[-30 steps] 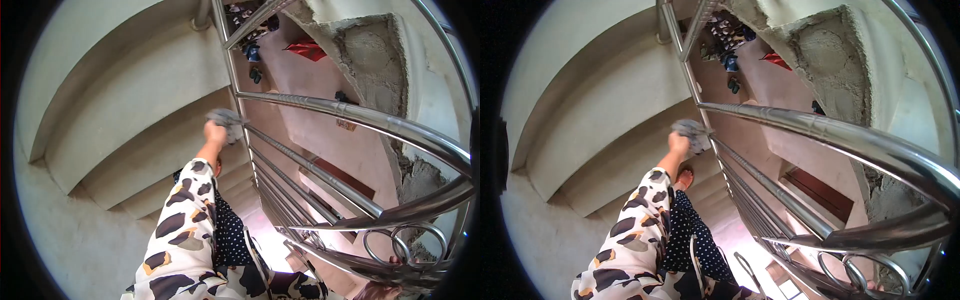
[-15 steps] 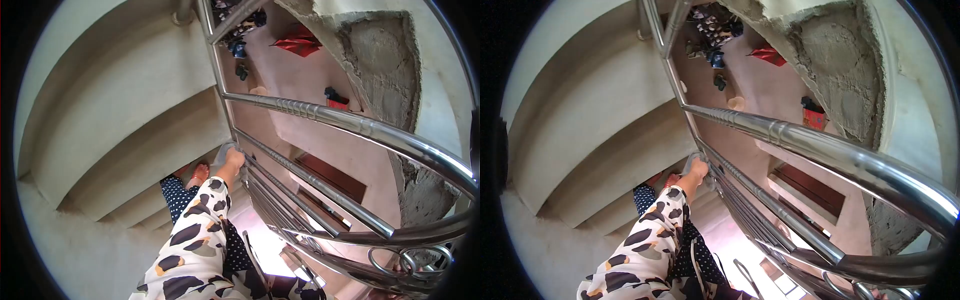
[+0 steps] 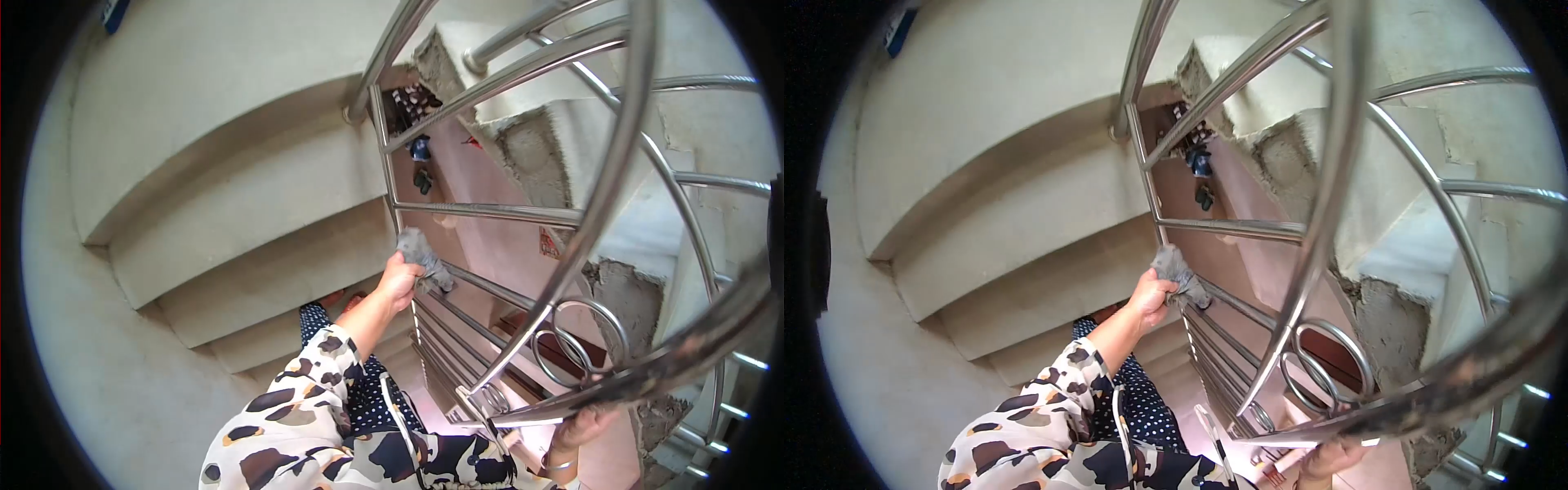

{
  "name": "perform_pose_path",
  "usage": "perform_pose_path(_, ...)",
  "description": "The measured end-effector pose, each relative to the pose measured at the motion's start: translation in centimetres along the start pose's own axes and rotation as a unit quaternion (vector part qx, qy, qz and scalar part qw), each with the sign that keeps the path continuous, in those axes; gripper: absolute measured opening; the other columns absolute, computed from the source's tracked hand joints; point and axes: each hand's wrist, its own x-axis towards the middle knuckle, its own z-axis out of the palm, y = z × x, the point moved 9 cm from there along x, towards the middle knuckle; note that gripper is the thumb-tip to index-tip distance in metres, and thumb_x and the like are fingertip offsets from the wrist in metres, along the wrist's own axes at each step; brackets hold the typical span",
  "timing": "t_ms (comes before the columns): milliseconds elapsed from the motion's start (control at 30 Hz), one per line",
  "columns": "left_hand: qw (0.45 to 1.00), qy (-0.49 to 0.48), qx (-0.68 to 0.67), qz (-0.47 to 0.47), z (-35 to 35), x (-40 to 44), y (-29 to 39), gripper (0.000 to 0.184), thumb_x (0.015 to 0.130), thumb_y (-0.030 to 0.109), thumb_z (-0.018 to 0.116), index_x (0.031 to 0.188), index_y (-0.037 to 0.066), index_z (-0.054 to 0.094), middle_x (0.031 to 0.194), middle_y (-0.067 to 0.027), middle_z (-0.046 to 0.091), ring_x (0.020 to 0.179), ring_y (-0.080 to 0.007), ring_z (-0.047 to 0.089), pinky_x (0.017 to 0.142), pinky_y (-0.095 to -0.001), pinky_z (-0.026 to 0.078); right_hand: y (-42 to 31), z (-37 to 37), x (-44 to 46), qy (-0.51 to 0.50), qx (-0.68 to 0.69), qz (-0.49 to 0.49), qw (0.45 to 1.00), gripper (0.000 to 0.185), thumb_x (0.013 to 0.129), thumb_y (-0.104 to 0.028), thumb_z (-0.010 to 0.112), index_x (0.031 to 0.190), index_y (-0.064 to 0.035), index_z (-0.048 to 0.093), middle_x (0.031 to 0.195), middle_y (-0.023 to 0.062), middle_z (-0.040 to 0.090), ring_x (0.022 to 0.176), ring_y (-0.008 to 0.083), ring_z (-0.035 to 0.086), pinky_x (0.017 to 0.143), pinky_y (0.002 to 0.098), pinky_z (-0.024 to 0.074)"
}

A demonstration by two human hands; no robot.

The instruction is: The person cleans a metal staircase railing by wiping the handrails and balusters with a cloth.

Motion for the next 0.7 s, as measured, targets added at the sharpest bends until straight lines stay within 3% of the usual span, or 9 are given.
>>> perform_pose_path(133,0.931,0.000,0.309,0.197,8.6,-3.2,11.5,0.034,0.070,-0.010,0.046,0.102,0.000,0.050,0.091,-0.0048,0.056,0.083,-0.0126,0.053,0.069,-0.0249,0.044,-0.8,-0.1,-0.1,0.015,-0.152,0.029,0.988,0.082,0.078,-0.044,0.061,0.129,0.0115,0.028,0.093,0.0101,0.055,0.081,0.0142,0.053,0.074,0.0265,0.0430)
perform_pose_path(233,0.903,-0.122,0.332,0.243,18.3,-9.9,15.8,0.033,0.070,-0.007,0.048,0.102,-0.001,0.053,0.088,0.0008,0.056,0.078,-0.0059,0.049,0.066,-0.0214,0.041,-2.4,1.5,1.2,0.022,-0.099,-0.027,0.995,0.078,0.079,-0.041,0.060,0.128,0.0110,0.029,0.079,0.0040,0.052,0.072,0.0111,0.049,0.066,0.0270,0.0423)
perform_pose_path(300,0.893,-0.161,0.315,0.278,21.3,-13.5,16.9,0.034,0.070,-0.007,0.048,0.103,-0.001,0.054,0.089,0.0005,0.057,0.078,-0.0063,0.050,0.067,-0.0214,0.041,-2.1,1.4,0.8,-0.001,-0.106,0.018,0.994,0.073,0.080,-0.040,0.059,0.125,0.0104,0.033,0.077,0.0064,0.056,0.069,0.0159,0.054,0.064,0.0303,0.0443)
perform_pose_path(400,0.864,-0.171,0.343,0.326,21.3,-13.3,15.8,0.034,0.070,-0.006,0.048,0.102,-0.001,0.056,0.091,-0.0015,0.058,0.080,-0.0094,0.053,0.067,-0.0228,0.042,-3.4,1.3,1.4,0.031,-0.135,-0.055,0.989,0.069,0.078,-0.042,0.061,0.119,0.0091,0.041,0.080,0.0167,0.057,0.068,0.0284,0.057,0.063,0.0362,0.0458)
perform_pose_path(467,0.656,-0.031,0.548,0.518,20.8,-13.9,15.9,0.032,0.069,-0.005,0.047,0.099,-0.001,0.056,0.089,-0.0033,0.058,0.079,-0.0133,0.054,0.066,-0.0253,0.043,-2.8,1.1,1.2,0.044,-0.152,-0.072,0.985,0.066,0.077,-0.041,0.062,0.118,0.0070,0.043,0.079,0.0170,0.056,0.067,0.0311,0.057,0.063,0.0376,0.0459)
perform_pose_path(500,0.651,-0.037,0.551,0.522,19.9,-13.1,15.4,0.032,0.069,-0.005,0.047,0.099,-0.001,0.056,0.089,-0.0033,0.058,0.079,-0.0133,0.054,0.066,-0.0253,0.043,-3.2,1.0,1.4,0.047,-0.175,-0.086,0.980,0.065,0.076,-0.041,0.062,0.118,0.0061,0.044,0.080,0.0169,0.057,0.067,0.0315,0.057,0.063,0.0376,0.0463)
perform_pose_path(567,0.752,0.048,0.622,0.213,14.4,-7.7,13.0,0.030,0.068,0.000,0.050,0.097,-0.006,0.054,0.087,-0.0109,0.058,0.081,-0.0206,0.055,0.073,-0.0323,0.044,-4.1,0.7,1.0,0.057,-0.192,-0.102,0.974,0.063,0.076,-0.040,0.063,0.117,0.0052,0.045,0.081,0.0168,0.058,0.068,0.0320,0.057,0.063,0.0377,0.0466)
perform_pose_path(600,0.747,0.047,0.624,0.224,14.1,-7.9,12.7,0.030,0.068,0.000,0.050,0.097,-0.006,0.054,0.087,-0.0109,0.058,0.081,-0.0206,0.055,0.073,-0.0323,0.044,-3.7,0.9,0.9,0.033,-0.186,-0.056,0.980,0.062,0.075,-0.039,0.063,0.116,0.0046,0.046,0.084,0.0171,0.058,0.070,0.0329,0.058,0.064,0.0380,0.0471)
perform_pose_path(700,0.928,-0.056,0.321,0.182,16.8,-11.4,12.4,0.029,0.067,0.000,0.051,0.096,-0.003,0.055,0.087,-0.0095,0.059,0.074,-0.0167,0.055,0.065,-0.0292,0.044,-3.8,1.1,1.8,0.036,-0.167,-0.050,0.984,0.060,0.075,-0.037,0.064,0.115,0.0038,0.046,0.088,0.0176,0.059,0.074,0.0342,0.059,0.065,0.0382,0.0478)
